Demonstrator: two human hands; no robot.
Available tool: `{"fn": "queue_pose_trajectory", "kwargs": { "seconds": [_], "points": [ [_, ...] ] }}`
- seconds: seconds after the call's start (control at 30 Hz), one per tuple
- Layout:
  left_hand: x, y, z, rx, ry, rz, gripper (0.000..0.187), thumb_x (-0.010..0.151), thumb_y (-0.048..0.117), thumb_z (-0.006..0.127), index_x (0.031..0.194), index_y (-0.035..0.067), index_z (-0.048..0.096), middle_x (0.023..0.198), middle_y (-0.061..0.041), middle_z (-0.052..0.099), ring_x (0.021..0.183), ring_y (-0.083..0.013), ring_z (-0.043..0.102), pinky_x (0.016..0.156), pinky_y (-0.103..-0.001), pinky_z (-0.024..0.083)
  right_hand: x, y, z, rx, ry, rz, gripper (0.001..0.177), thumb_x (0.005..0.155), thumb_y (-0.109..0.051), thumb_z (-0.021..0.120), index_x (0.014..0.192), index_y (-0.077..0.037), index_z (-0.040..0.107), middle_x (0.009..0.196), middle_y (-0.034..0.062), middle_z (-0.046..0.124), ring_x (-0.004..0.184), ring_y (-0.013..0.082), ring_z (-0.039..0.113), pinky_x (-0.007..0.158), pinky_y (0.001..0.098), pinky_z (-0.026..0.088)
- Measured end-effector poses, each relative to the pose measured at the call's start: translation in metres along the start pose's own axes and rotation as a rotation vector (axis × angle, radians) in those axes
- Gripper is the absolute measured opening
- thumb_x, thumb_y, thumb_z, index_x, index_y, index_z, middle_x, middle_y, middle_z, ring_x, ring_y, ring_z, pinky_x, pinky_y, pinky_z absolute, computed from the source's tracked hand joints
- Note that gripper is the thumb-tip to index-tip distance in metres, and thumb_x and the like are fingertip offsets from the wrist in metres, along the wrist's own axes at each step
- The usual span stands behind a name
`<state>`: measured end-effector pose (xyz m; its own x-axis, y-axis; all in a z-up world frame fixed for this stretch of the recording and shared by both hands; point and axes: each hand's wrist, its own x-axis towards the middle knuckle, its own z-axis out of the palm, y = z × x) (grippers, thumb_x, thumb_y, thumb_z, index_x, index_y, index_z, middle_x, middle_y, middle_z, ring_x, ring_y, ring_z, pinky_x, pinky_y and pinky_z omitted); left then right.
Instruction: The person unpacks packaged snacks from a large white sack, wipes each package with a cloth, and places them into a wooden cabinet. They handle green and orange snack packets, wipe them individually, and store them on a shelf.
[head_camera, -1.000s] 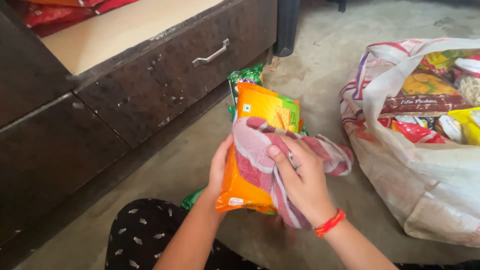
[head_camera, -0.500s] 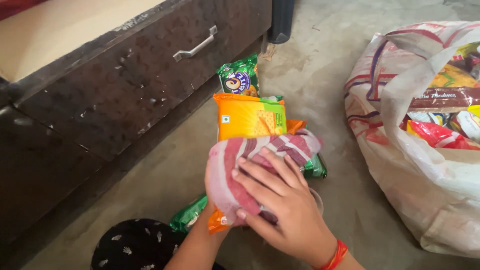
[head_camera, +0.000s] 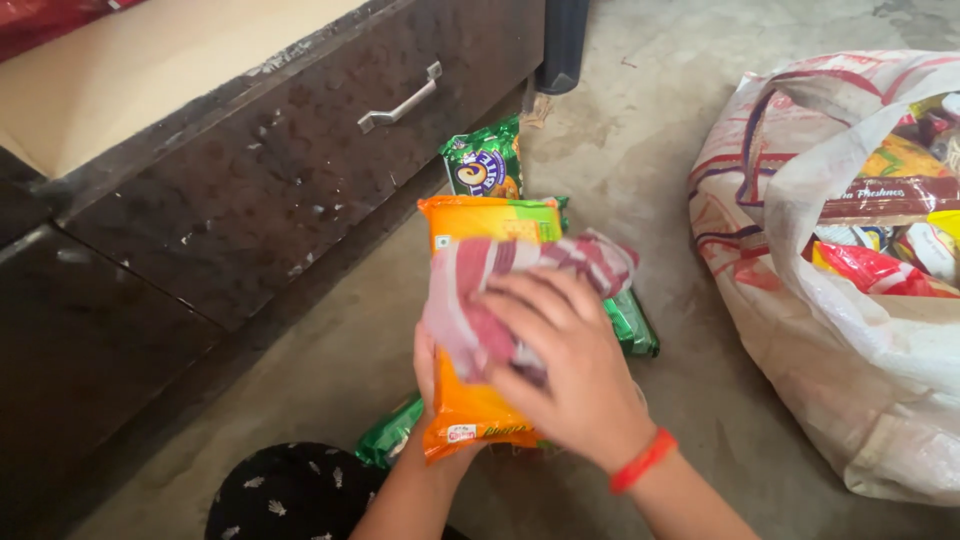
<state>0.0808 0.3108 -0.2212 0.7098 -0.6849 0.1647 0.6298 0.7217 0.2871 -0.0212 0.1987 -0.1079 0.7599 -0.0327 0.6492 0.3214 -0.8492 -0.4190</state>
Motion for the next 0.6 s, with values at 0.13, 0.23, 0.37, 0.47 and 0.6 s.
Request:
{"fn": "queue_pose_trajectory", "kwargs": {
  "seconds": [0.13, 0.23, 0.37, 0.47, 0.6],
  "points": [
    [-0.003, 0.005, 0.012, 0.008, 0.027, -0.014, 0.064, 0.102, 0.052, 0.038, 0.148, 0.010, 0.047, 0.141, -0.013, 0.058, 0.129, -0.0286, 0.057, 0.111, -0.049, 0.045, -0.011, -0.017, 0.000, 0.036, -0.033, -0.004, 0.047, 0.083, -0.035, 0.076, 0.124, -0.014, 0.069, 0.132, 0.0066, 0.065, 0.130, 0.0334, 0.054, 0.112, 0.0492, 0.041],
    [-0.004, 0.009, 0.028, 0.023, 0.070, -0.028, 0.064, 0.100, 0.053, 0.036, 0.147, 0.012, 0.048, 0.142, -0.012, 0.059, 0.130, -0.0290, 0.057, 0.110, -0.049, 0.044, -0.001, -0.021, 0.001, -0.037, -0.045, 0.036, 0.049, 0.081, -0.037, 0.077, 0.124, -0.015, 0.070, 0.135, 0.0050, 0.065, 0.133, 0.0344, 0.051, 0.111, 0.0574, 0.033],
    [0.001, 0.010, 0.045, 0.039, 0.123, -0.056, 0.065, 0.097, 0.055, 0.034, 0.146, 0.016, 0.049, 0.143, -0.010, 0.060, 0.130, -0.0295, 0.057, 0.109, -0.049, 0.044, 0.022, -0.010, 0.002, -0.068, -0.050, 0.058, 0.051, 0.085, -0.036, 0.074, 0.130, -0.013, 0.068, 0.140, 0.0058, 0.063, 0.135, 0.0351, 0.049, 0.111, 0.0569, 0.033],
    [0.005, 0.009, 0.029, -0.009, 0.150, -0.058, 0.064, 0.100, 0.057, 0.037, 0.147, 0.016, 0.050, 0.141, -0.010, 0.060, 0.128, -0.0297, 0.058, 0.109, -0.049, 0.044, 0.027, 0.002, 0.008, -0.067, 0.000, 0.082, 0.048, 0.089, -0.035, 0.072, 0.128, -0.009, 0.068, 0.139, 0.0084, 0.064, 0.133, 0.0348, 0.053, 0.112, 0.0508, 0.039],
    [0.004, 0.007, 0.038, -0.036, 0.145, -0.028, 0.064, 0.100, 0.058, 0.040, 0.144, 0.013, 0.053, 0.138, -0.011, 0.062, 0.125, -0.0302, 0.059, 0.108, -0.049, 0.045, 0.014, 0.000, 0.006, -0.012, 0.070, 0.158, 0.044, 0.090, -0.033, 0.071, 0.123, -0.004, 0.069, 0.127, 0.0134, 0.068, 0.124, 0.0342, 0.058, 0.109, 0.0441, 0.043]
  ]
}}
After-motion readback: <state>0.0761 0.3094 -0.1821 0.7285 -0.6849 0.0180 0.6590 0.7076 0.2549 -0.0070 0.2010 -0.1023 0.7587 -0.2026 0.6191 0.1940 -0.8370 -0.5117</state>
